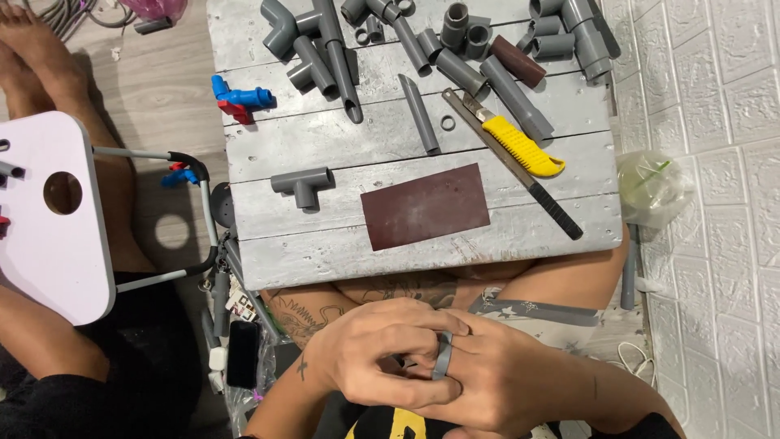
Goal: The person is sanding the edges of small grey plastic rings using a piece of sandpaper on a wooden board.
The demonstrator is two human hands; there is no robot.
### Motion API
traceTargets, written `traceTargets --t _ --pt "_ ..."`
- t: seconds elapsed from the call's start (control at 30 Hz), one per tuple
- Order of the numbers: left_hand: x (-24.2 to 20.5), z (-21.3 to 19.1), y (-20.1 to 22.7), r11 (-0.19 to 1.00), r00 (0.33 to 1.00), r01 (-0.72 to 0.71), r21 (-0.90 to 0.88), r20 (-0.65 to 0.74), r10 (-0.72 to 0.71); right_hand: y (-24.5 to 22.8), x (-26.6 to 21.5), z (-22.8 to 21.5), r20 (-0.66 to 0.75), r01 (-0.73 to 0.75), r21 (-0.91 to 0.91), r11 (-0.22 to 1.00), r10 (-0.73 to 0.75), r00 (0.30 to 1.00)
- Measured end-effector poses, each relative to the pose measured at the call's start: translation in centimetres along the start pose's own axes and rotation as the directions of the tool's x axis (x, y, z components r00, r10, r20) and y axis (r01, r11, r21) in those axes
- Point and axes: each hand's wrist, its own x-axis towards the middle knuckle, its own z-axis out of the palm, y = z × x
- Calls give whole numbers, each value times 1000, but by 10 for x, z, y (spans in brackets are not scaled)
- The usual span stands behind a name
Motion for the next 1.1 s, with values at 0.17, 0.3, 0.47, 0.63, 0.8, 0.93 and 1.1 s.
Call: traceTargets --t 0.17,0.3,0.47,0.63,0.8,0.93,1.1 --pt "8 -3 5 1000 1000 -8 12 11 8 -6 12 -9 -56 -1 50 999 4 998" --pt "9 -5 5 1000 999 10 18 32 -11 -5 9 -10 -50 7 52 999 -4 999" --pt "13 -11 10 993 991 120 -22 60 -118 -5 7 -15 26 -2 -47 999 3 1000" --pt "16 -12 9 993 992 107 -50 66 -104 -5 7 -16 -14 8 -105 994 -10 1000" --pt "14 -8 12 988 988 155 -9 11 -155 -2 7 -17 -38 30 -123 992 -35 999" --pt "6 -2 9 981 984 164 -102 -51 -170 -1 8 -19 -73 53 -117 992 -62 995" --pt "6 2 7 988 980 138 -76 -133 -147 6 2 -18 -69 69 -100 993 -76 995"
